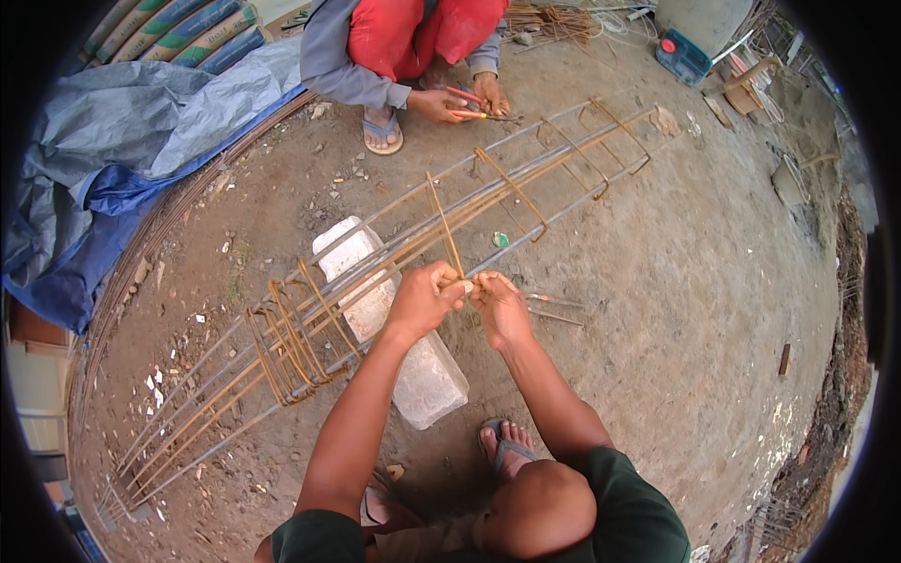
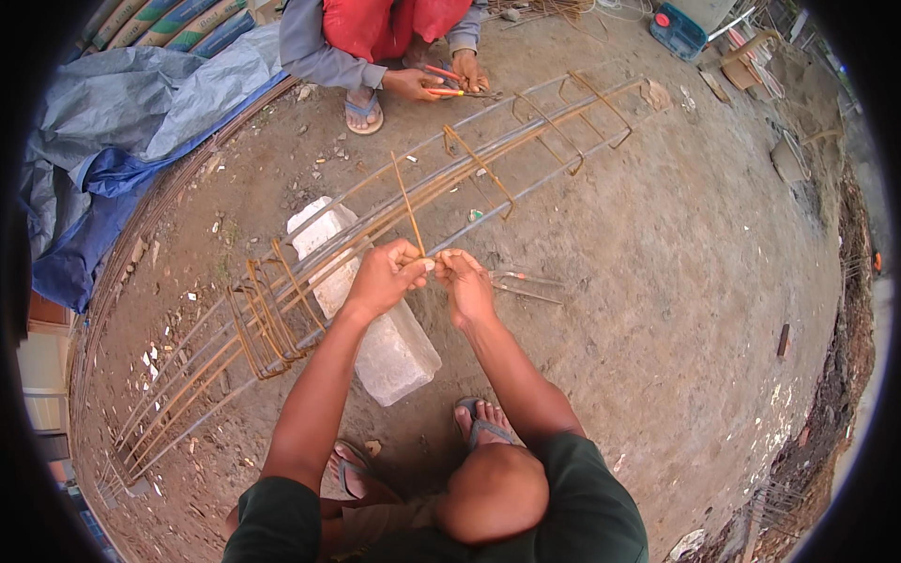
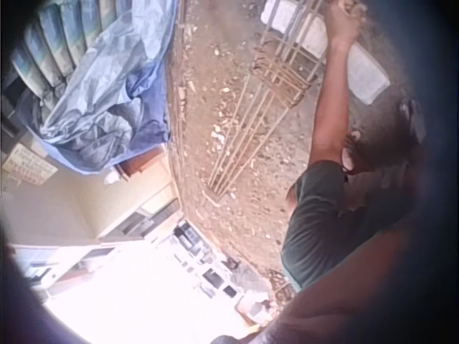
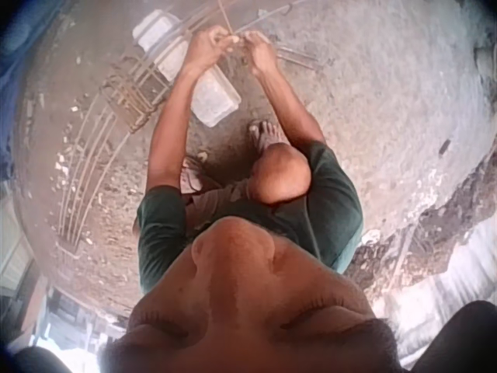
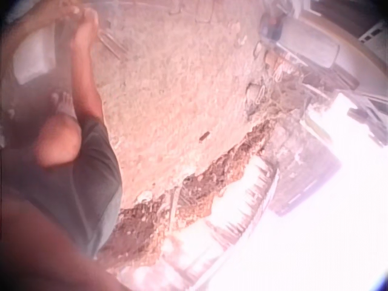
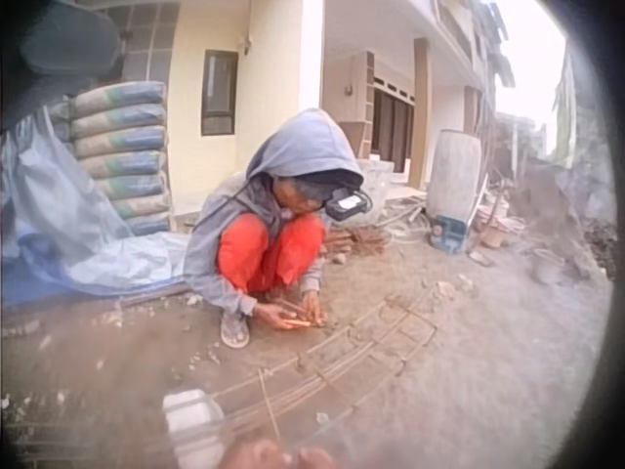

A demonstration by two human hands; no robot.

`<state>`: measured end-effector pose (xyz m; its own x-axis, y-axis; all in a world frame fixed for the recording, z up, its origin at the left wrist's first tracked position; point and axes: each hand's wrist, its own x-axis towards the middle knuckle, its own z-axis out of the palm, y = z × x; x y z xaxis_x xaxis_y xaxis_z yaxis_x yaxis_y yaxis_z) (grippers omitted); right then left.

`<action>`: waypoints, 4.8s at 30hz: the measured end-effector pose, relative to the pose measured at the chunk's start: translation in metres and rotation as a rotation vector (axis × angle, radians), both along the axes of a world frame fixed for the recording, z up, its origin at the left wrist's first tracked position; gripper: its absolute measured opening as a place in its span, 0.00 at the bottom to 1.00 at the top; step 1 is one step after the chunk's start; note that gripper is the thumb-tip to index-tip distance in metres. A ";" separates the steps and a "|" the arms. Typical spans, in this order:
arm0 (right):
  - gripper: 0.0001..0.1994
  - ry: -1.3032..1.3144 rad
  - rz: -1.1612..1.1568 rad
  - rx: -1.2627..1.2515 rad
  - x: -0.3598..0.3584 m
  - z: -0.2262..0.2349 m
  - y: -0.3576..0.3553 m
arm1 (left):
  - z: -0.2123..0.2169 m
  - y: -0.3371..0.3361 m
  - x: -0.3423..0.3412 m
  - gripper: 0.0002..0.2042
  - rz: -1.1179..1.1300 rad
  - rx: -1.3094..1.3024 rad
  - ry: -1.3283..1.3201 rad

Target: The person ties wire around intersecting steel bars to form a rebar cage using pliers. They repeatedly wrap and twist wire at multiple joints while a coworker works nearby.

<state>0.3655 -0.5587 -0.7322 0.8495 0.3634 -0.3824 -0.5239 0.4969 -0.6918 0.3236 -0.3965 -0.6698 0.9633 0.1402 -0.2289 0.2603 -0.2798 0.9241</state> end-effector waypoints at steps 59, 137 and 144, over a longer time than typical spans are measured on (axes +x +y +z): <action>0.17 0.012 0.596 -0.114 -0.034 0.045 -0.057 | 0.003 0.005 0.016 0.12 0.070 -0.221 0.161; 0.19 -1.362 0.434 -1.664 -0.005 0.071 -0.127 | 0.002 0.007 0.017 0.14 0.131 -0.273 0.182; 0.10 -2.024 0.855 -1.507 0.141 0.121 -0.114 | 0.022 0.001 0.023 0.15 0.083 -0.189 0.274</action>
<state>0.5066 -0.6730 -0.6109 0.2645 0.9643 0.0093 0.9572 -0.2637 0.1190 0.3466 -0.3956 -0.6477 0.8495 0.1456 -0.5070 0.5207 -0.0779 0.8502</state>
